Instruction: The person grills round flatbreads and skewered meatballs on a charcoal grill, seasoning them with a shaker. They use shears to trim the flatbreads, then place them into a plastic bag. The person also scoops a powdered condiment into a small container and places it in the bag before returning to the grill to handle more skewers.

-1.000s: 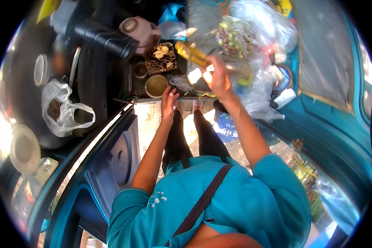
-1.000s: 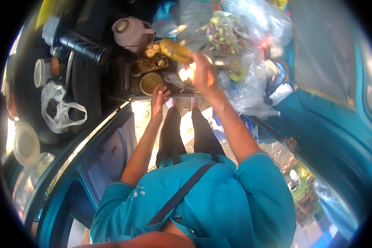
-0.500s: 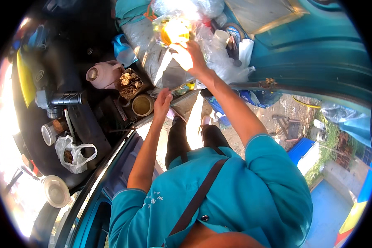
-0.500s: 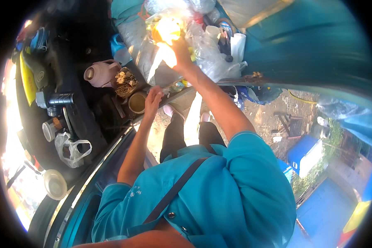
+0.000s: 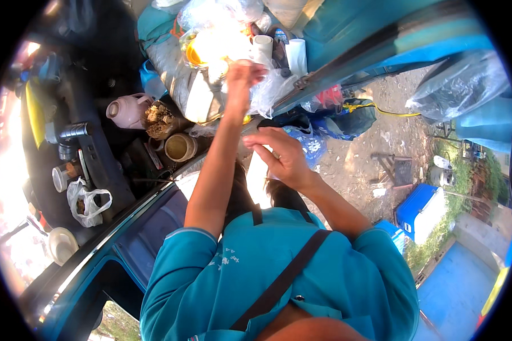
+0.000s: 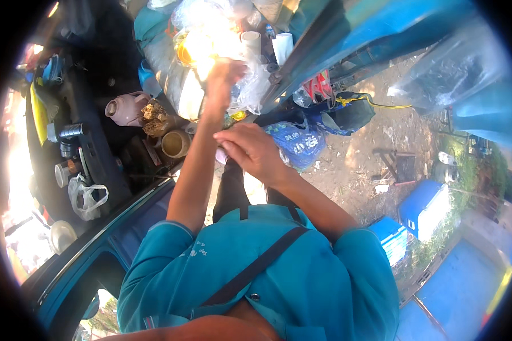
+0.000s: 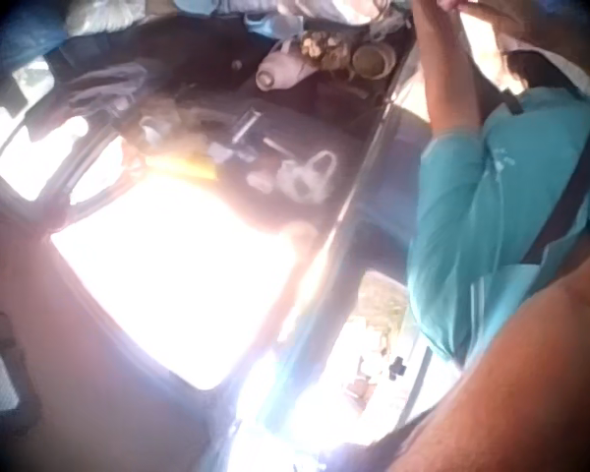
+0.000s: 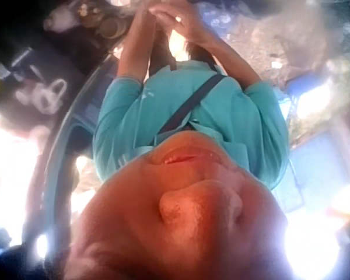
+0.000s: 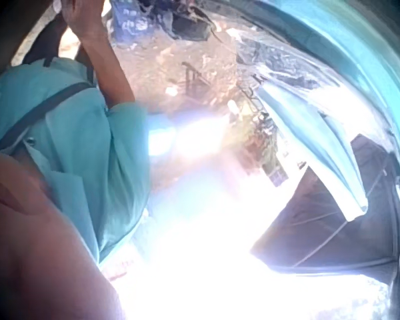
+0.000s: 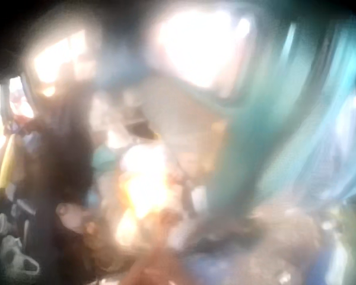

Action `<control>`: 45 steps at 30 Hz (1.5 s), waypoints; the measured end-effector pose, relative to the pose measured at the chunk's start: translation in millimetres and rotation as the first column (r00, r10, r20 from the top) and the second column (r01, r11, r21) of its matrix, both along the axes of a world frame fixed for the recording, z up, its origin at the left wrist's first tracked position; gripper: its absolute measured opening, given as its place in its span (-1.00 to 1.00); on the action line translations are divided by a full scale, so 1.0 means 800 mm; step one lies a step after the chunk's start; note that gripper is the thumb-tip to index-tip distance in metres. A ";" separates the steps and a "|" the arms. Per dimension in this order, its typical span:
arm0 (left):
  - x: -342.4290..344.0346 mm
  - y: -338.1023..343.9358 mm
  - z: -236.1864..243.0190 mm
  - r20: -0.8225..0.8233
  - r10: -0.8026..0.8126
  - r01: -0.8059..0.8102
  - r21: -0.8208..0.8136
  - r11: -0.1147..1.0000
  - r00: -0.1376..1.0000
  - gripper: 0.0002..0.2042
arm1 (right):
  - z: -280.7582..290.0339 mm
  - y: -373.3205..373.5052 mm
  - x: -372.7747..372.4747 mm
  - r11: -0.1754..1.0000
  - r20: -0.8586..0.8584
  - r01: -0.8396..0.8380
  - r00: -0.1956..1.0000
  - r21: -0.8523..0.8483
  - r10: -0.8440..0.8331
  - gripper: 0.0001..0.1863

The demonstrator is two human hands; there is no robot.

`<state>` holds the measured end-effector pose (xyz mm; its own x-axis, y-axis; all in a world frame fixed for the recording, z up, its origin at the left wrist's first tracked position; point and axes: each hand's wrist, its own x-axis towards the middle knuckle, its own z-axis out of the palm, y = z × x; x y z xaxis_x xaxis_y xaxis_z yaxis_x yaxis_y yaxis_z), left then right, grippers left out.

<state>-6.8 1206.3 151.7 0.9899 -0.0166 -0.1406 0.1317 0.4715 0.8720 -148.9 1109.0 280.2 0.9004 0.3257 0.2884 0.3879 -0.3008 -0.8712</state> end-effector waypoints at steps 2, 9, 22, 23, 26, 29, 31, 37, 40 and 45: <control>-0.004 0.019 -0.003 -0.067 0.069 -0.068 0.014 0.998 0.995 -0.85 | -0.014 -0.028 -0.012 0.998 -0.121 0.057 0.991 -0.004 -0.057 -0.83; -0.013 -0.027 -0.072 -0.083 -0.401 0.409 0.230 0.883 0.913 -0.93 | -0.011 -0.036 -0.040 0.992 -0.224 -0.063 0.971 0.112 0.087 -0.83; -0.027 0.025 0.030 0.291 0.095 -0.112 0.044 0.993 0.952 -0.79 | -0.031 -0.096 -0.058 0.959 -0.316 0.114 0.948 0.261 -0.027 -0.81; -0.023 0.030 0.029 0.127 0.100 -0.055 -0.316 0.947 0.987 -0.80 | -0.037 -0.097 -0.053 0.947 -0.334 0.136 0.942 0.291 -0.033 -0.81; -0.049 0.018 0.055 -0.006 0.008 -0.010 -0.425 0.905 1.000 -0.81 | -0.053 -0.101 -0.037 0.925 -0.467 0.206 0.884 0.318 -0.036 -0.76; -0.079 0.005 0.073 -0.008 -0.146 0.138 -0.279 0.950 0.989 -0.82 | -0.071 -0.084 -0.002 0.958 -0.317 0.152 0.946 0.243 -0.070 -0.72; -0.100 -0.011 0.055 0.066 -0.223 0.233 -0.307 0.923 0.973 -0.83 | -0.080 -0.067 0.020 0.948 -0.463 0.204 0.883 0.246 -0.070 -0.73; -0.124 -0.003 0.027 0.048 -0.109 0.104 0.096 0.990 0.993 -0.78 | -0.146 -0.073 0.028 0.751 -0.700 0.404 0.706 0.522 0.107 -0.75; -0.133 0.002 -0.042 0.353 -0.166 -0.139 0.695 0.705 0.921 -0.75 | -0.150 -0.069 0.036 0.652 -0.636 0.407 0.757 0.640 0.151 -0.79; -0.117 0.031 -0.270 0.385 -0.220 -0.154 0.735 0.660 0.896 -0.79 | -0.113 -0.018 0.035 0.339 -0.351 0.143 0.620 0.930 0.702 -0.82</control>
